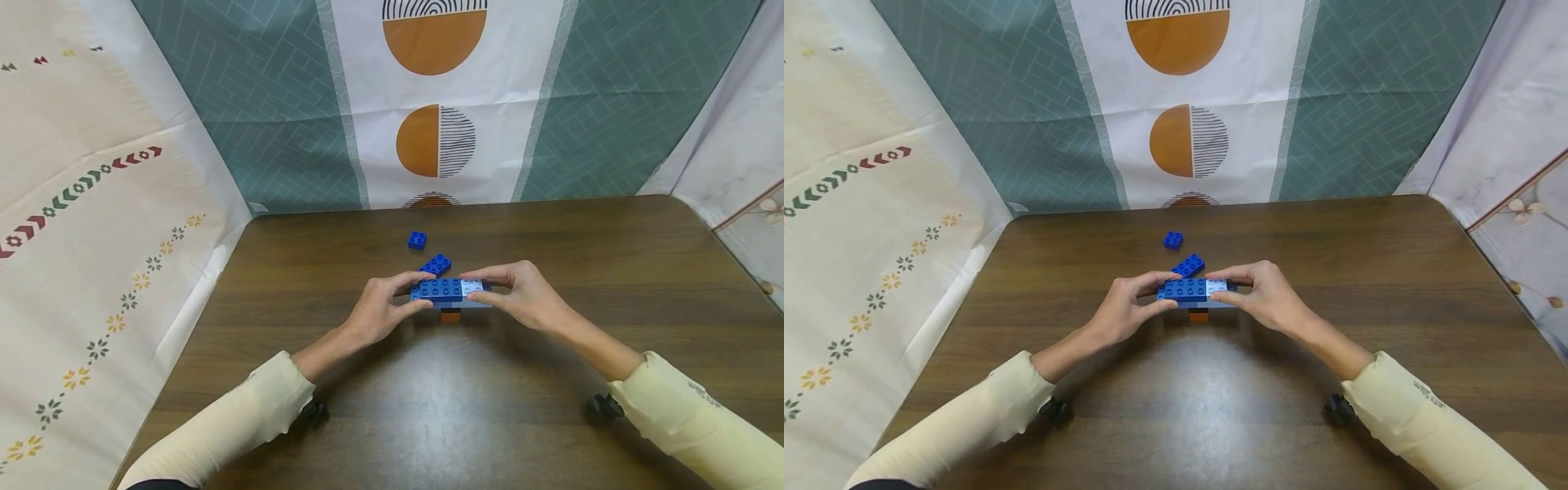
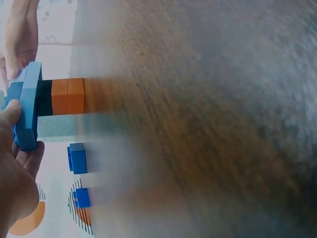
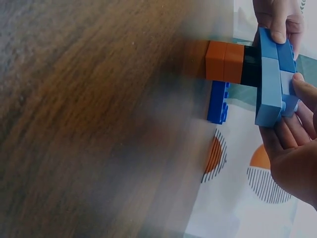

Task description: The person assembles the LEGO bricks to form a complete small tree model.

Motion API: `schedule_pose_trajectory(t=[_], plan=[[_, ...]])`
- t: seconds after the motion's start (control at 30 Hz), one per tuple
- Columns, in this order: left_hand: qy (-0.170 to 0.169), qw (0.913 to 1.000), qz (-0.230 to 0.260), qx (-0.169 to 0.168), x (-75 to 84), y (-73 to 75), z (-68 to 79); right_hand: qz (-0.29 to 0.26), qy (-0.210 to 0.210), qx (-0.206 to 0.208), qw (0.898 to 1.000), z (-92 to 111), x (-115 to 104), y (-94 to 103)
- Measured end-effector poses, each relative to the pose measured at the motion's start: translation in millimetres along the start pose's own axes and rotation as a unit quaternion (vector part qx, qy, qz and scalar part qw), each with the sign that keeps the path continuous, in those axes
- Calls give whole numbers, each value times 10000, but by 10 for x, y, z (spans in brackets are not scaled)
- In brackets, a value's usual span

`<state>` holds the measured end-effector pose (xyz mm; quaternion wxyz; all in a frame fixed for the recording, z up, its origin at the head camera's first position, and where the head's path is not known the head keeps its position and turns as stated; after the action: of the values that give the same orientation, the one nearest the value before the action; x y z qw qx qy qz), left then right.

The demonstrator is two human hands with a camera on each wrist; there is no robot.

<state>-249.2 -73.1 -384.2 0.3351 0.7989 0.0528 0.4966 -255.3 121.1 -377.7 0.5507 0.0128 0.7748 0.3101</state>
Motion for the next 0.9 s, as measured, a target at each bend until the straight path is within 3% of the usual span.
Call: schedule_pose_trajectory(t=[0.47,0.9], plan=[[3,10000,28,34,-31,-10,3,116,28,64,9999,10,-1,5],[-146,9994,-287,-111,-11,-11,-12,167,85,82,9998,4,31,-2]])
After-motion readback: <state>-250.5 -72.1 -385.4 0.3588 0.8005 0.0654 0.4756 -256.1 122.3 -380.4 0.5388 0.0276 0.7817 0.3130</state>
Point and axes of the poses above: each hand's wrist, its own z-axis away from the middle knuckle, its own y-axis out of the back of the hand, x = y × z, the point moved 10 cm from there along -z, towards the middle knuckle, and after that the axes turned 5 degrees about y, right-handed, at the moved point
